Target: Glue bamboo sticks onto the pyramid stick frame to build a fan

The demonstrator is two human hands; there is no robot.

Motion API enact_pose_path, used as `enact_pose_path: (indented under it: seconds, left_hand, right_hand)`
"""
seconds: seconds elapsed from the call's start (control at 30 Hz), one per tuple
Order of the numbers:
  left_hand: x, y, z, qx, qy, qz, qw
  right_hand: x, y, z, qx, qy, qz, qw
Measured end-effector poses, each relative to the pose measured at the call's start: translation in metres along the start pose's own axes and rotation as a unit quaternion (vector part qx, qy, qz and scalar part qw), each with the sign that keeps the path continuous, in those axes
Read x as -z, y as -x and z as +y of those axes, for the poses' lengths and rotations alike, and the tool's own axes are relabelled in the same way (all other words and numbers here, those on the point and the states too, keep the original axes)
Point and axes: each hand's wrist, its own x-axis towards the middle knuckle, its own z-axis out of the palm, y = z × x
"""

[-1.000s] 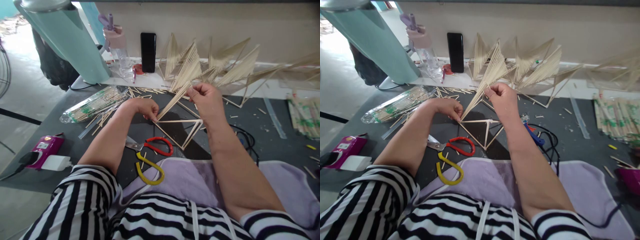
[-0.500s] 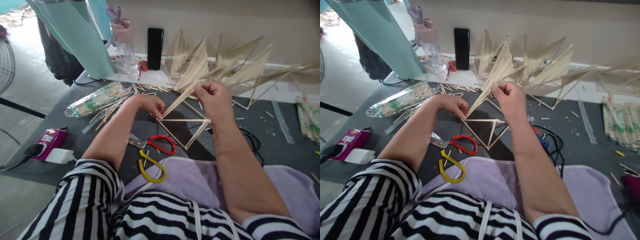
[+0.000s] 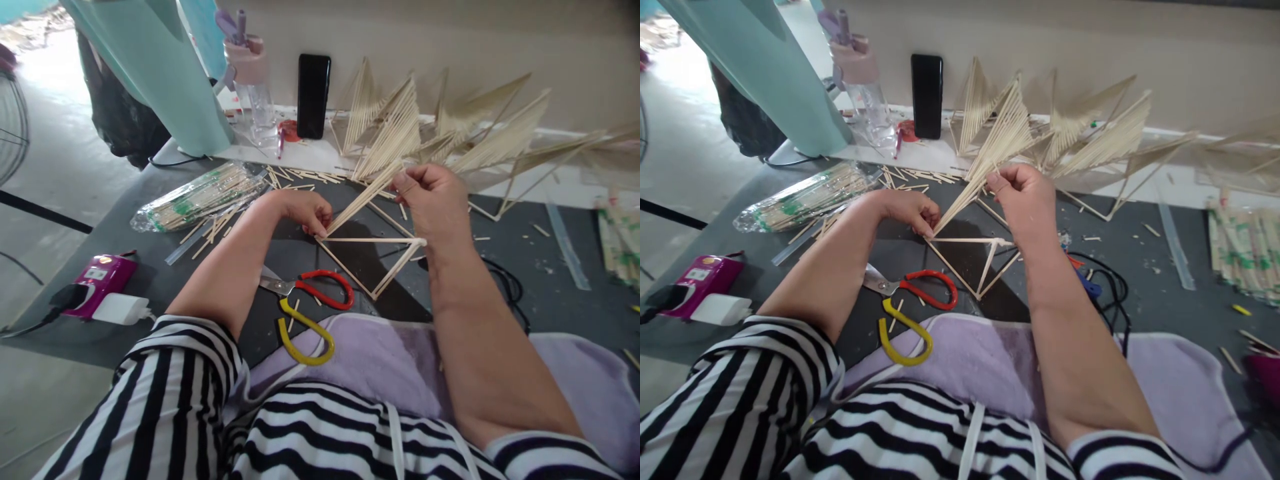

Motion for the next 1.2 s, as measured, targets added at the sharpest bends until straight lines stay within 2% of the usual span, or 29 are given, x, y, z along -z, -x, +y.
enact_pose_path:
  seconds: [0.37,0.6,0.73,0.93,1.03,1.2]
  left_hand:
    - [0.003,0.003,-0.008,-0.014,0.053,-0.040,0.998]
    - [-0.002,0.000,-0.006,-0.025,0.062,-0.072,0.995]
    - [-0.002,0.011,0.005,-0.045,0.080,-0.082,0.992]
    - [-0.006,0.039,0.041,-0.061,0.038,-0.044,0.996]
    - [-0.010,0.050,0.055,-0.052,0.009,-0.020,0.998]
    - [-0.011,0.045,0.052,-0.036,-0.022,-0.026,0.999]
  right_hand:
    - [0.006,-0.002,0.015,-0.017,-0.032,0.001,0.999]
    - [0.005,-0.001,0.010,-0.019,-0.047,0.014,0.999]
    - [0.012,-0.005,0.009,-0.002,-0.106,0.013,0.994]
    - [0.031,-0.011,0.004,0.025,-0.159,-0.022,0.987]
    - [0.035,-0.011,-0.001,0.034,-0.155,-0.018,0.987]
    - [0.031,-0.012,-0.002,0.025,-0.127,-0.004,0.992]
